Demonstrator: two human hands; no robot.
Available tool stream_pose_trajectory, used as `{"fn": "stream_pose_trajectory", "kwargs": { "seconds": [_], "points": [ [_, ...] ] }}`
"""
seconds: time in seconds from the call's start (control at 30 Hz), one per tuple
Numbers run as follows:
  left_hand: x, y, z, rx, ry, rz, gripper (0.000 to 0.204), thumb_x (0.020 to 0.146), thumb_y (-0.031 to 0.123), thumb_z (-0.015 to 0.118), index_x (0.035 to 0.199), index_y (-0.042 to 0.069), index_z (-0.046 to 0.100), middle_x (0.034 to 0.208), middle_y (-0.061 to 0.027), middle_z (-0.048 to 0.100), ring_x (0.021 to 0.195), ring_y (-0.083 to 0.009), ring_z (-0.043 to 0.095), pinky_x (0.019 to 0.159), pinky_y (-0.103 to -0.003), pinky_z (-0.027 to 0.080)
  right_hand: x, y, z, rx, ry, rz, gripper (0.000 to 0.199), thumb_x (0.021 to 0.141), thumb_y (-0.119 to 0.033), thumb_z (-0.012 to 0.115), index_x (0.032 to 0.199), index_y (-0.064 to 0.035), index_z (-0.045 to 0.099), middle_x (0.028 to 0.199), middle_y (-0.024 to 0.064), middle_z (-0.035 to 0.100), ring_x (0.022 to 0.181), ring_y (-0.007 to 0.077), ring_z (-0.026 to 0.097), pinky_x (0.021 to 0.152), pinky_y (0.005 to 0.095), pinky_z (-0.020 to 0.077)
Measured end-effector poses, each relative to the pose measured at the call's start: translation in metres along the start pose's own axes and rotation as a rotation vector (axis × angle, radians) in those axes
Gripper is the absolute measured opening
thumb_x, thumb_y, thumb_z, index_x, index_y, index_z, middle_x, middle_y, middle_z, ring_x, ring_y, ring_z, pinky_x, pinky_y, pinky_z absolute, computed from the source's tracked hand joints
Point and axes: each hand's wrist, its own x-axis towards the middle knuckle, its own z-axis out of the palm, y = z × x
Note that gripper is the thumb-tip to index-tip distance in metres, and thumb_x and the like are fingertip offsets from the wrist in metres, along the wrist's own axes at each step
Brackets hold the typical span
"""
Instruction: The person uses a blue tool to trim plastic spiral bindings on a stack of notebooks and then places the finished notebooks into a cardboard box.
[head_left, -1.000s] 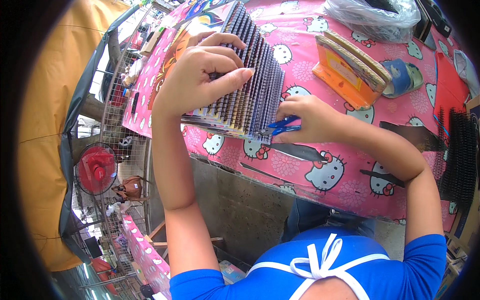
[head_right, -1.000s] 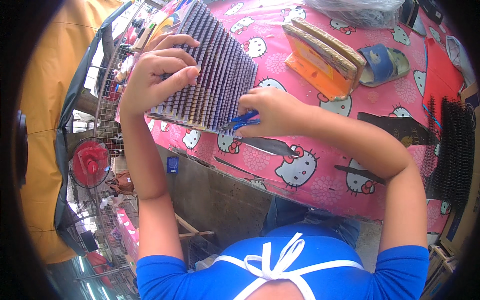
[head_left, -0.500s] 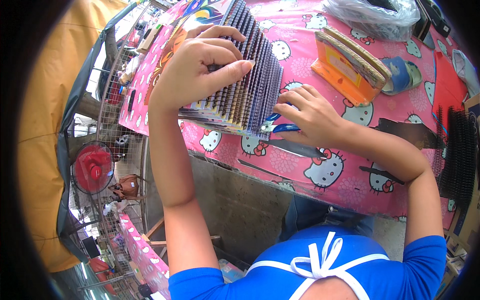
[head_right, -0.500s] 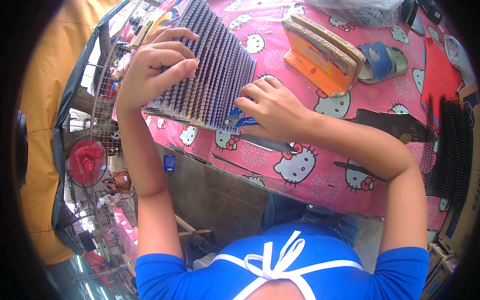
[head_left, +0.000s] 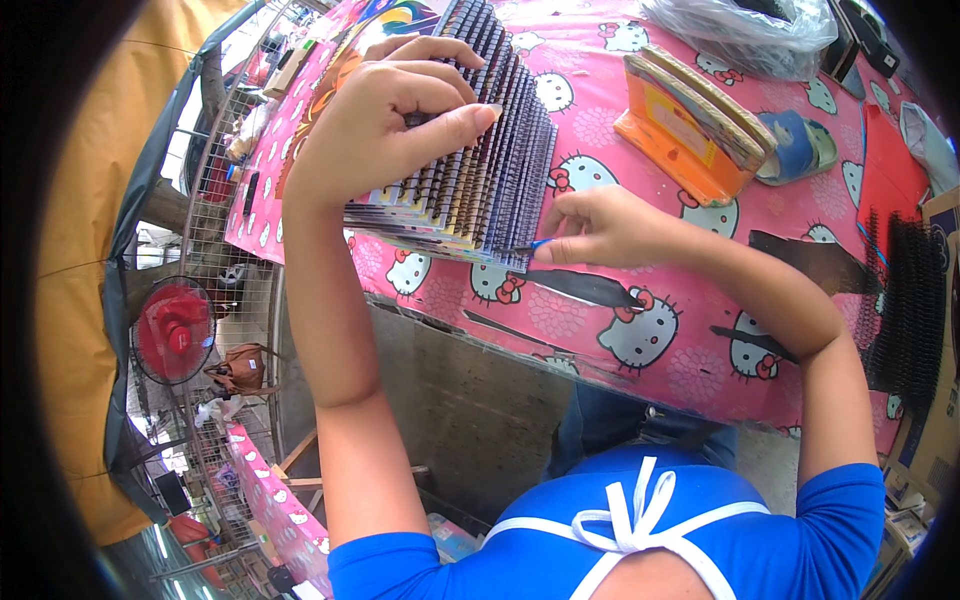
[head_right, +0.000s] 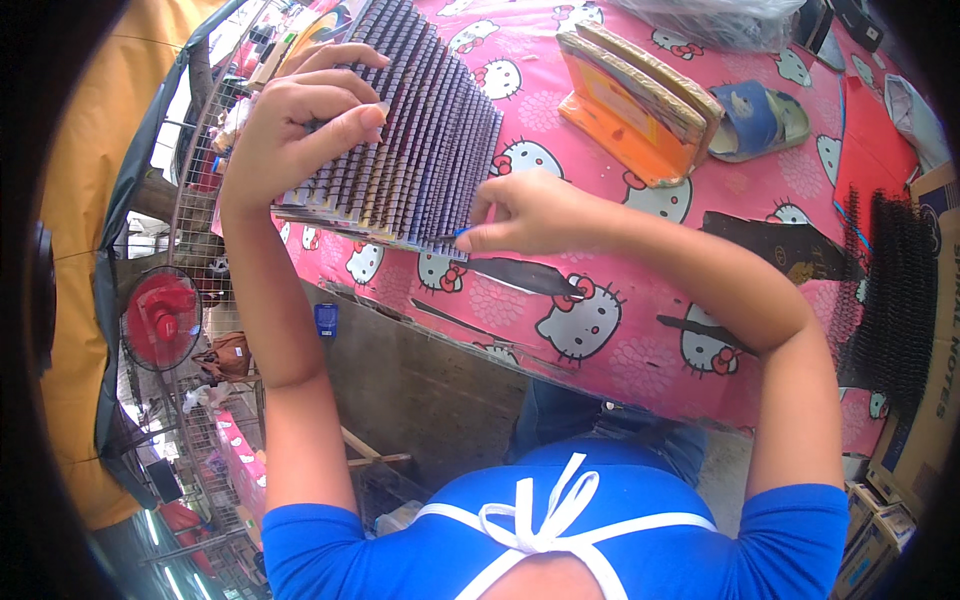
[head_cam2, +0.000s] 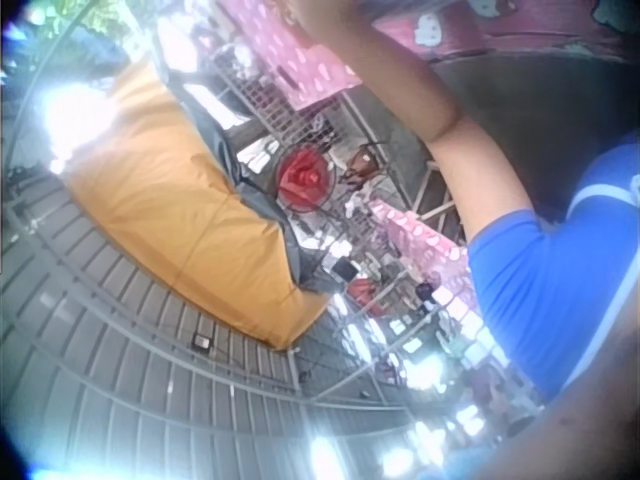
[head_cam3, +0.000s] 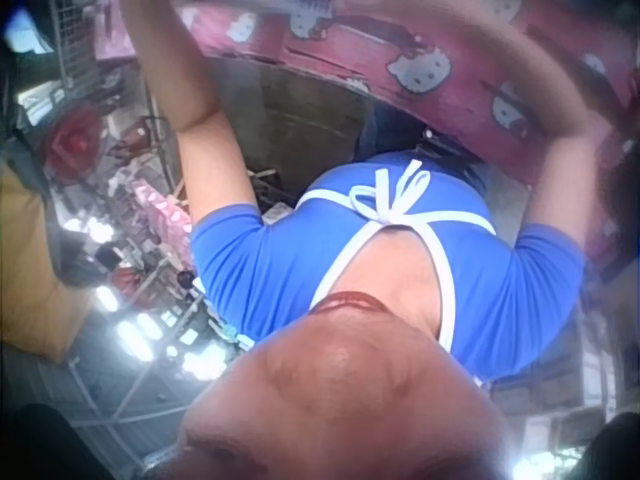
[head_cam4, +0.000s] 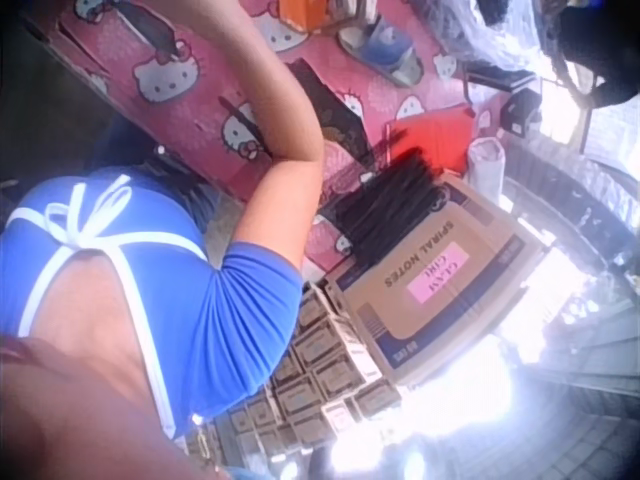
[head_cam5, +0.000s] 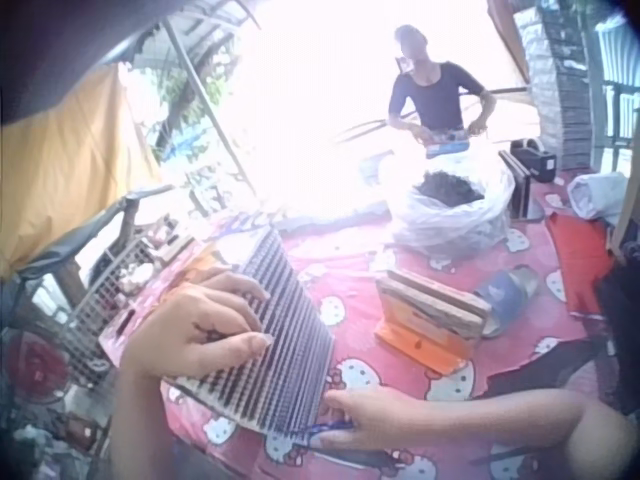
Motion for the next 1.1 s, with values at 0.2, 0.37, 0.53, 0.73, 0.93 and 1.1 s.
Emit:
{"fn": "stream_pose_trajectory", "kwargs": {
  "seconds": [0.2,0.37,0.53,0.73,0.93,1.1],
  "points": [
    [-0.004,-0.001,0.0,0.005,0.026,0.019,0.019,0.078,0.016,0.062,0.066,0.001,0.066,0.074,-0.0042,0.066,0.107,-0.0231,0.056,0.095,-0.037,0.036,-0.01,0.01,0.014,-0.685,0.477,-0.577,0.046,0.073,-0.037,0.073,0.102,-0.0049,0.059,0.099,0.0134,0.057,0.089,0.0274,0.058,0.077,0.0379,0.0473],
    [-0.003,-0.004,0.001,-0.023,0.038,0.016,0.02,0.078,0.016,0.065,0.065,0.0,0.065,0.073,-0.0037,0.065,0.105,-0.0232,0.057,0.092,-0.036,0.039,-0.003,0.008,0.018,-0.41,0.319,-0.468,0.039,0.072,-0.033,0.073,0.097,-0.0054,0.062,0.091,0.0115,0.059,0.088,0.0299,0.06,0.076,0.0428,0.0477],
    [-0.006,-0.004,0.003,0.004,0.072,0.047,0.021,0.079,0.018,0.066,0.066,0.002,0.068,0.071,-0.0038,0.066,0.104,-0.0236,0.058,0.091,-0.037,0.04,0.003,-0.011,-0.002,0.387,-0.183,0.434,0.039,0.082,-0.038,0.067,0.091,-0.0006,0.066,0.074,0.0114,0.066,0.078,0.0168,0.066,0.067,0.0334,0.0519],
    [-0.005,-0.006,0.003,-0.027,0.075,0.031,0.022,0.08,0.019,0.066,0.065,0.002,0.068,0.071,-0.004,0.066,0.104,-0.0239,0.057,0.091,-0.037,0.041,-0.01,0.008,0.011,-0.545,0.36,-0.439,0.045,0.075,-0.044,0.07,0.096,-0.0054,0.062,0.087,0.0104,0.062,0.081,0.0286,0.063,0.07,0.0405,0.049],
    [-0.005,-0.006,0.003,0.016,0.087,0.052,0.021,0.08,0.017,0.066,0.065,0.003,0.068,0.072,-0.0032,0.066,0.104,-0.022,0.057,0.09,-0.036,0.041,-0.002,0.008,0.021,-0.504,0.371,-0.454,0.039,0.074,-0.039,0.072,0.091,-0.0048,0.062,0.085,0.0111,0.06,0.079,0.0295,0.062,0.069,0.0411,0.0492],
    [-0.007,-0.003,0.003,-0.02,0.081,0.025,0.021,0.08,0.017,0.066,0.065,0.003,0.068,0.072,-0.0025,0.065,0.103,-0.0213,0.058,0.089,-0.035,0.041,0.004,-0.014,-0.001,0.256,-0.162,0.381,0.045,0.077,-0.042,0.071,0.083,0.0013,0.063,0.078,0.0146,0.065,0.077,0.0273,0.066,0.069,0.038,0.0513]
  ]
}}
